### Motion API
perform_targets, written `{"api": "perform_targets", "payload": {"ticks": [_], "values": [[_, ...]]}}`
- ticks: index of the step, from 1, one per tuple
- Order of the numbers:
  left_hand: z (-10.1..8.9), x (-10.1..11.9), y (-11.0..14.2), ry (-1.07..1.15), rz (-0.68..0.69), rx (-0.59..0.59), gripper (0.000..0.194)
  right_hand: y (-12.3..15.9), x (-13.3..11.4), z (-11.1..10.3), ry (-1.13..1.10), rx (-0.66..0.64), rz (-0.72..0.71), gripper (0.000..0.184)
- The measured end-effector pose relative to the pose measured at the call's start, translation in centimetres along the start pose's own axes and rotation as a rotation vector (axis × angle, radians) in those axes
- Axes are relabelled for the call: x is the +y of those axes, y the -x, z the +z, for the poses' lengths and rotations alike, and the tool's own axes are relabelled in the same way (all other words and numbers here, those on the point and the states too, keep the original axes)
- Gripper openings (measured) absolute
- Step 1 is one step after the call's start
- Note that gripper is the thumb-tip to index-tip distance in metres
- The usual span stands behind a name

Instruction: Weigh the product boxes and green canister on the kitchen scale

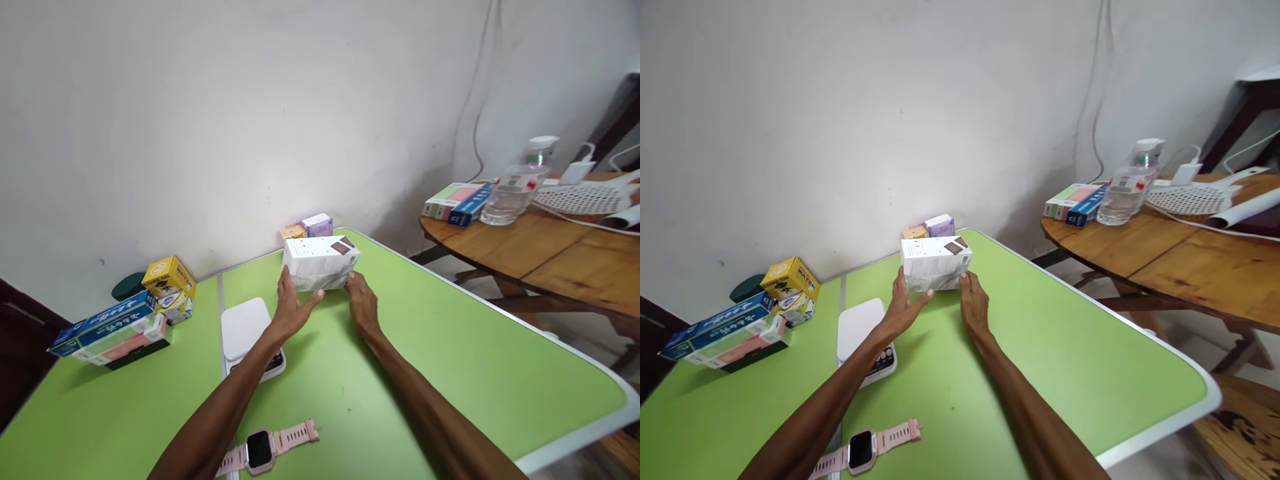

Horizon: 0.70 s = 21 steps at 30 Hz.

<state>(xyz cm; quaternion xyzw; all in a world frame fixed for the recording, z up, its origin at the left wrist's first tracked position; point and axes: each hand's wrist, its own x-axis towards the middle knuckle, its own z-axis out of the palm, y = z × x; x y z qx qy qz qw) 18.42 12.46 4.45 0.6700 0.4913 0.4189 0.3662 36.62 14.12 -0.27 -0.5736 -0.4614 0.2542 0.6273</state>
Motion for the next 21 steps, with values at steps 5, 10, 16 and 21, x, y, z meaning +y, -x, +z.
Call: {"api": "perform_targets", "payload": {"ticks": [5,10,16,21], "values": [[-5.1,2.5,6.0,-0.110,0.038,0.101,0.112,4.7,-4.6,1.8,-0.066,-0.098,-0.150,0.061],[-10.2,1.2,11.6,-0.123,0.015,0.272,0.096,8.8,-7.2,5.4,-0.188,-0.279,-0.231,0.050],[-12.2,-1.9,15.5,-0.054,-0.118,0.350,0.093,11.7,-6.9,7.5,-0.146,-0.377,-0.243,0.045],[-12.6,-2.9,16.8,-0.070,-0.152,0.324,0.091,12.1,-6.5,6.9,-0.076,-0.399,-0.243,0.045]]}}
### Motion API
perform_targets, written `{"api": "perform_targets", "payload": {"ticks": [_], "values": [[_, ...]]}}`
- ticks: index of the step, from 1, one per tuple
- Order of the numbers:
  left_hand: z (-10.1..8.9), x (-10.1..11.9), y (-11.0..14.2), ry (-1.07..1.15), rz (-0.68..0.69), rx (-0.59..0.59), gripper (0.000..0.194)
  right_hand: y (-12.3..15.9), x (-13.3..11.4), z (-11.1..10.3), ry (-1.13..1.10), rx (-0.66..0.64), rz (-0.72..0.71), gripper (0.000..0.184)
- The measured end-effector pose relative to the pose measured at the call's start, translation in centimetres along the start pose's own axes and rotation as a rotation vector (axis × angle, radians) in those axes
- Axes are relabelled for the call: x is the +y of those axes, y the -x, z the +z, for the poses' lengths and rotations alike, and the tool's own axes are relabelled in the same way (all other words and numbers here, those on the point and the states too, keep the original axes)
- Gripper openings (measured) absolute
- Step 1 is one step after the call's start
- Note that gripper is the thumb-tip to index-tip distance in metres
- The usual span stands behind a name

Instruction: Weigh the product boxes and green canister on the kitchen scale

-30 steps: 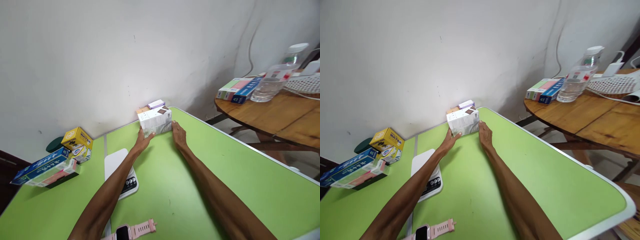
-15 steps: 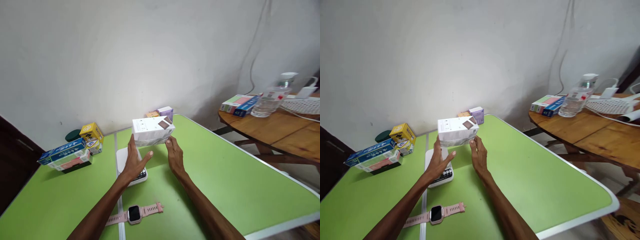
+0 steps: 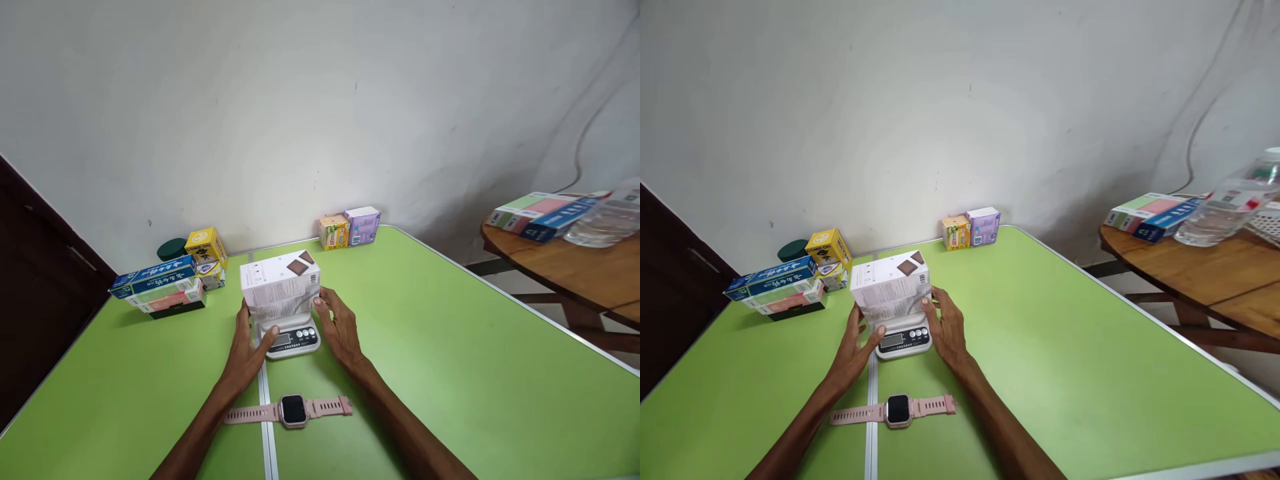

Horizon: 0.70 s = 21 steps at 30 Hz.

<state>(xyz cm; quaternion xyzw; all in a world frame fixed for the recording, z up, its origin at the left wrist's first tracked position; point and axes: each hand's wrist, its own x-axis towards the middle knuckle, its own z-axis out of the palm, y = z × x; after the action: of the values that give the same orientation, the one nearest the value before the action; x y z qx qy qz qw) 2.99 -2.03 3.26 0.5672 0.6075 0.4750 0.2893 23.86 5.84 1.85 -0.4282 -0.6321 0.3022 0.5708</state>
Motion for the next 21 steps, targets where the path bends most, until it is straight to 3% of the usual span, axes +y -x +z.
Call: {"api": "perform_targets", "payload": {"ticks": [4,8,12,21], "values": [[-0.9,-1.3,-0.5,0.043,-0.002,0.008,0.084,-0.5,1.4,-1.0,0.013,0.030,0.084,0.054],[-1.9,-4.7,-2.0,0.149,-0.101,0.155,0.082,-1.2,3.9,-1.7,0.026,0.088,0.217,0.067],[-2.8,-7.3,-3.2,0.220,-0.154,0.230,0.083,-1.4,5.4,-1.9,0.022,0.073,0.248,0.068],[-2.6,-6.6,-2.4,0.171,-0.148,0.213,0.091,-1.2,5.3,-2.0,0.038,0.073,0.227,0.071]]}}
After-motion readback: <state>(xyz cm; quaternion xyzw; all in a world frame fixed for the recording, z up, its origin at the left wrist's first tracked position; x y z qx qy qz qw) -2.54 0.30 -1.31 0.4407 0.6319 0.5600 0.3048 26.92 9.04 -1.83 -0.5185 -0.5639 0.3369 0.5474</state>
